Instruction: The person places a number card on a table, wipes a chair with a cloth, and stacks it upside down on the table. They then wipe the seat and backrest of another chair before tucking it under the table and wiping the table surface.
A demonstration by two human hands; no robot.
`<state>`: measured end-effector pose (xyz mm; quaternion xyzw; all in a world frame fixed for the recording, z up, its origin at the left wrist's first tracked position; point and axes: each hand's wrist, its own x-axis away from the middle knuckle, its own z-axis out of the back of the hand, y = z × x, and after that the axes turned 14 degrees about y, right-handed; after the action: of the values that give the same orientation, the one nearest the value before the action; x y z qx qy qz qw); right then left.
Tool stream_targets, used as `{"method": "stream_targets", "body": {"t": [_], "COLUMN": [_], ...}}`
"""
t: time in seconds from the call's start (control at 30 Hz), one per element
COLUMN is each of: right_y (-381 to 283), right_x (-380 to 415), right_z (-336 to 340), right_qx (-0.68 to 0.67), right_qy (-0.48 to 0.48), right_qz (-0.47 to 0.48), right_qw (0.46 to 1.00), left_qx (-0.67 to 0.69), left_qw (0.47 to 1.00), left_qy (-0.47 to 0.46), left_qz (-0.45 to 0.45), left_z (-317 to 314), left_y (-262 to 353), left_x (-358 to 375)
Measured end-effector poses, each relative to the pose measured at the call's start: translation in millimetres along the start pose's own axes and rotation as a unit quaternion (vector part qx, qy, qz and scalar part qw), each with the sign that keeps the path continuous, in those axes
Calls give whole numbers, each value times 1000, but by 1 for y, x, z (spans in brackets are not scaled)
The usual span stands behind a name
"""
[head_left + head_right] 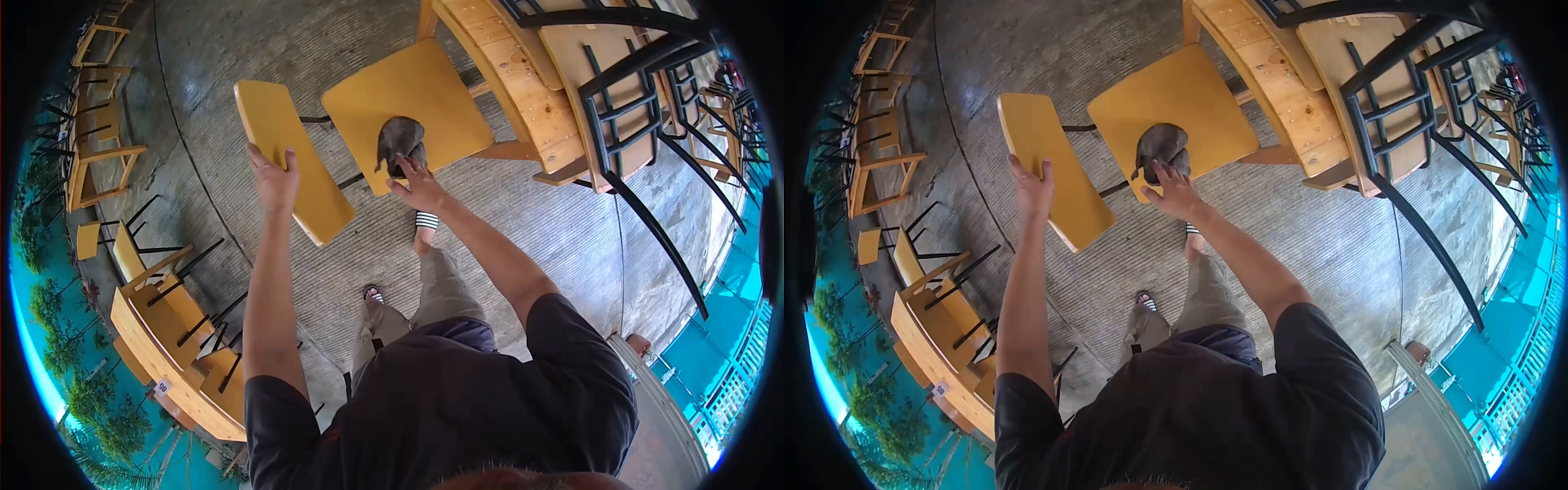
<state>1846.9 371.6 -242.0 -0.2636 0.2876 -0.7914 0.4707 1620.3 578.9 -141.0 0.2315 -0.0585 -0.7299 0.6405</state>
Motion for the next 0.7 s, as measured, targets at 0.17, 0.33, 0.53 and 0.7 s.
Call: {"method": "stream_targets", "body": {"t": [0.17,0.33,0.53,0.7], "right_y": [45,75,112,168], "right_x": [-61,-101,-123,-205], "right_z": [-68,-136,-165,-109], "right_qx": [177,231,241,350], "right_qy": [-23,-14,-83,-39], "right_qz": [-8,134,222,241], "right_qw": [984,964,941,905], "left_qx": [-61,-101,-80,-39], "left_qw": [998,995,996,999], "left_qy": [-2,10,-4,5], "left_qz": [5,-22,31,28], "left_z": [9,-2,-3,-7], "left_y": [21,15,16,17], "left_x": [1,-2,-5,-6]}}
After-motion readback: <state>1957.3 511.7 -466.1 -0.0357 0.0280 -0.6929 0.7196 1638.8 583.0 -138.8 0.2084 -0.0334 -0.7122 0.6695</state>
